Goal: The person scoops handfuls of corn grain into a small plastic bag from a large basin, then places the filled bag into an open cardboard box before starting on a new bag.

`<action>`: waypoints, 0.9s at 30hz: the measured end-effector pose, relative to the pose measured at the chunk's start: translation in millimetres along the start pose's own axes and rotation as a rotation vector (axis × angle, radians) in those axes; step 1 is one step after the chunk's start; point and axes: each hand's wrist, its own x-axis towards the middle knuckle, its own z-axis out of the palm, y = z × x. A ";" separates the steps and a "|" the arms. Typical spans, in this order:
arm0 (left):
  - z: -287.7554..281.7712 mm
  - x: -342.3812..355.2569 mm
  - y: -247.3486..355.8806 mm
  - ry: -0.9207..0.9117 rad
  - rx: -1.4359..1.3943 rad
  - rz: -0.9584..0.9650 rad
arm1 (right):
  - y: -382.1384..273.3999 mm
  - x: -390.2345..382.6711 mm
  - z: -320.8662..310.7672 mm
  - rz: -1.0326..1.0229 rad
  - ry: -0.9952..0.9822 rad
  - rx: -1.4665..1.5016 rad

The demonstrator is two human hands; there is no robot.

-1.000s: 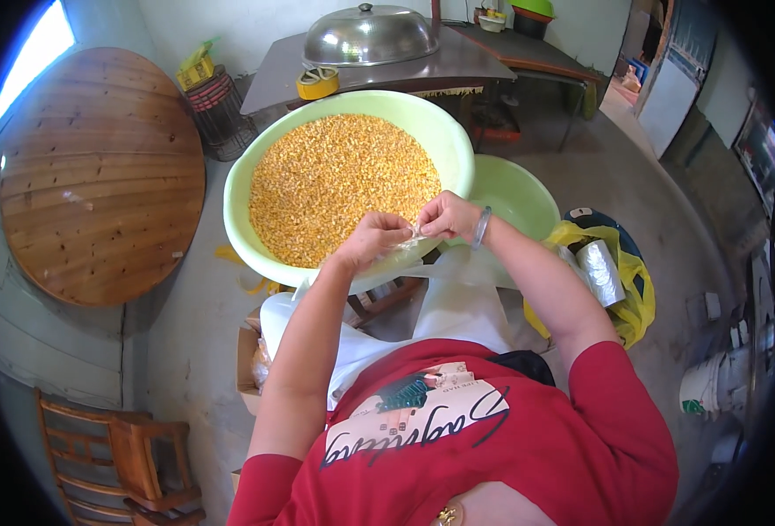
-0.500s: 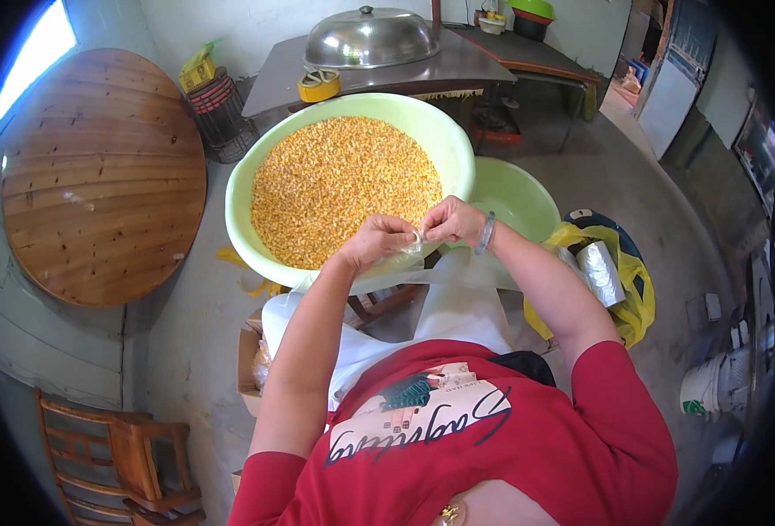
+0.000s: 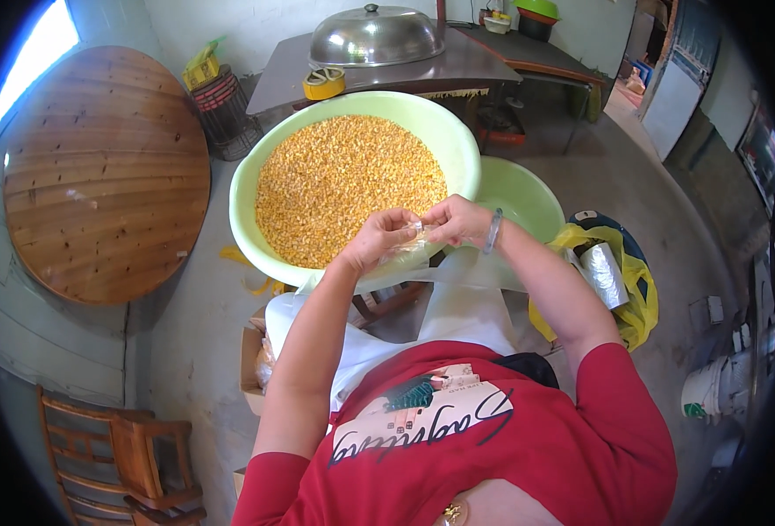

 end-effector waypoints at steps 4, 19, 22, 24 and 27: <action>1.1 -1.4 3.1 -0.003 0.019 -0.016 | -0.1 2.2 -4.9 0.061 -0.056 -0.139; -0.4 -2.8 0.7 -0.056 0.259 -0.005 | 10.3 3.6 -6.7 -0.039 -0.079 0.073; 2.1 -5.3 4.0 -0.070 0.211 -0.005 | 17.0 1.6 -11.7 -0.058 0.010 0.119; 2.8 -3.8 2.7 -0.013 0.186 -0.029 | 17.9 1.7 -14.0 -0.058 0.085 0.067; 5.1 -0.7 2.8 0.072 0.160 -0.036 | 15.0 2.0 -15.2 -0.247 0.299 -0.229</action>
